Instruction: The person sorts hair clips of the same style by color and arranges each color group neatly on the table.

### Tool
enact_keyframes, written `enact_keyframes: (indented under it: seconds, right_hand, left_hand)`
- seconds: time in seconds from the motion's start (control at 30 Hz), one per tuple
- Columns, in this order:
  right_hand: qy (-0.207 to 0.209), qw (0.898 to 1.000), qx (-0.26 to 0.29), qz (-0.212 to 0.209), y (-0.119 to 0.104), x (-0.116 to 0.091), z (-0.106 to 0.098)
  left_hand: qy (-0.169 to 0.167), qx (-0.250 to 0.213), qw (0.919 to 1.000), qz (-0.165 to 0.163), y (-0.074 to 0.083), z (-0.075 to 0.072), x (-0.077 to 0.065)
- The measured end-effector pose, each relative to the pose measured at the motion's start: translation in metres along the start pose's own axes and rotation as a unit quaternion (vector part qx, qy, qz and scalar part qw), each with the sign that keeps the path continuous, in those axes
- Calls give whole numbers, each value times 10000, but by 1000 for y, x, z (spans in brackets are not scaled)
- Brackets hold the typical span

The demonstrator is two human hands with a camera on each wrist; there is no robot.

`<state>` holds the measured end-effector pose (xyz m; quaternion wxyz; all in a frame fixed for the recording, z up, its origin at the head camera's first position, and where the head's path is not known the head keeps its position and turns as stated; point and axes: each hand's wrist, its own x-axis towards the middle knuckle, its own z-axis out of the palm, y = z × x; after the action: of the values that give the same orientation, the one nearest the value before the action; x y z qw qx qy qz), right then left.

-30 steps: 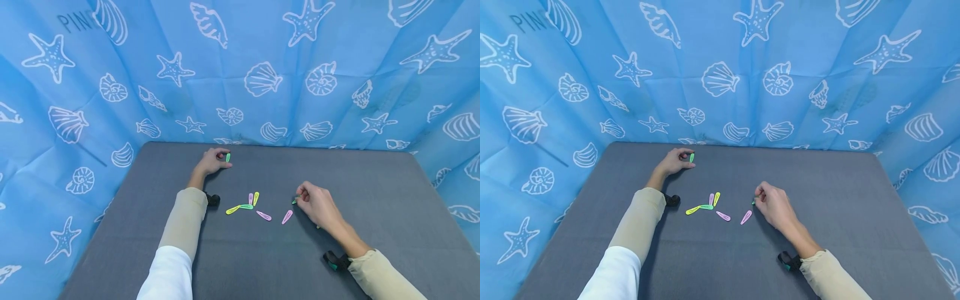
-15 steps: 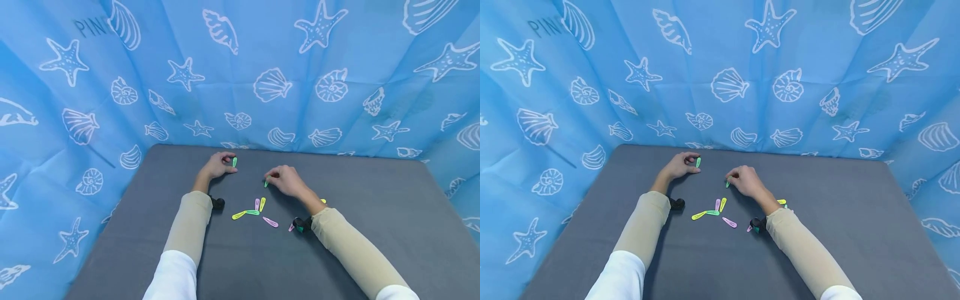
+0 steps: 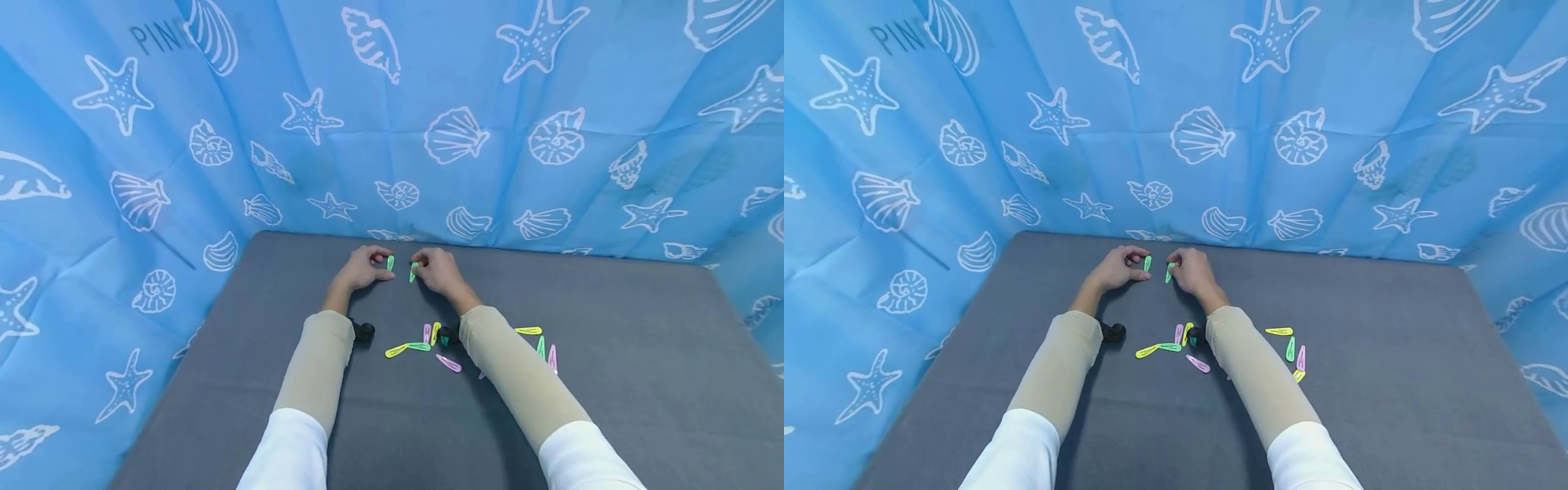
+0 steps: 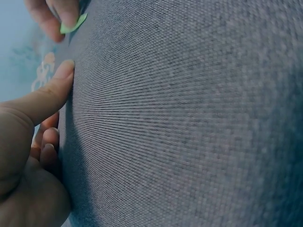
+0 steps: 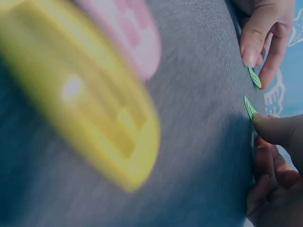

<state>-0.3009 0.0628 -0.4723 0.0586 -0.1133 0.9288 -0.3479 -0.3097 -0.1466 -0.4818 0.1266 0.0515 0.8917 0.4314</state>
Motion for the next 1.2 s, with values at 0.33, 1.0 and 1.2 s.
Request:
enact_keyframes:
  seconds: [0.33,1.0,1.2]
  right_hand:
    - [-145,9996,-145,202,-6,12,4]
    - [-275,9706,-2255,-795,2,-67,-38]
    - [-314,9586,-2447,-1421,12,-104,-40]
  left_hand:
    - [15,116,9999,25,3,4,-2]
    - [122,313,9994,-6,-1,1,-2]
    - [152,201,9997,45,3,2,-3]
